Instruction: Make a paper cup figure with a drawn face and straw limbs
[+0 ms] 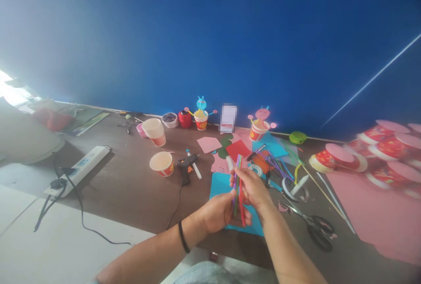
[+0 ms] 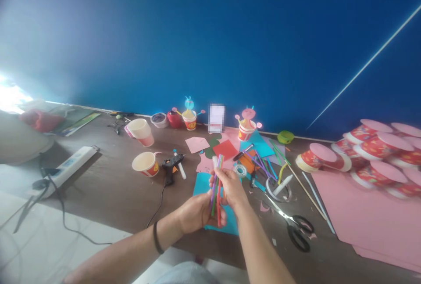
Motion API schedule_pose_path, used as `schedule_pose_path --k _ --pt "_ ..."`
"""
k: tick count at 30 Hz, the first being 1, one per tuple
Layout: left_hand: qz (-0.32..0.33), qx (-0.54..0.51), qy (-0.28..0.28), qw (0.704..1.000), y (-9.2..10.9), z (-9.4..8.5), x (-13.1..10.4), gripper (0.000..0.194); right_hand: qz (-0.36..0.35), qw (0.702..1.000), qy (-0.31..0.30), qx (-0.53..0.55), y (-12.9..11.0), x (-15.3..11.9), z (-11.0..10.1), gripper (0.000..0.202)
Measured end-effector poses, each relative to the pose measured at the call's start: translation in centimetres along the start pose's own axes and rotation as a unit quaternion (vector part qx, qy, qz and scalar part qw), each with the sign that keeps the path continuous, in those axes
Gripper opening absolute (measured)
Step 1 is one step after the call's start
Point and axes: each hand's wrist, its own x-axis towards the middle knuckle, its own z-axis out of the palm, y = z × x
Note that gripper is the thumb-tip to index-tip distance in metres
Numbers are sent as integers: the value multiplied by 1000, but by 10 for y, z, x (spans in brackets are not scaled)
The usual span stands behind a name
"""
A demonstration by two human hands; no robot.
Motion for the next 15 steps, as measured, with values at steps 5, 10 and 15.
schedule_pose_path --k 5,10,15 --pt "0 22 24 999 -11 -3 0 32 -13 1000 -4 -17 5 2 0 38" --pt "14 160 137 977 -13 3 -15 38 -24 998 -10 -63 6 -1 3 38" --pt "174 471 265 823 8 -6 -65 44 -27 989 -6 -145 14 1 1 37"
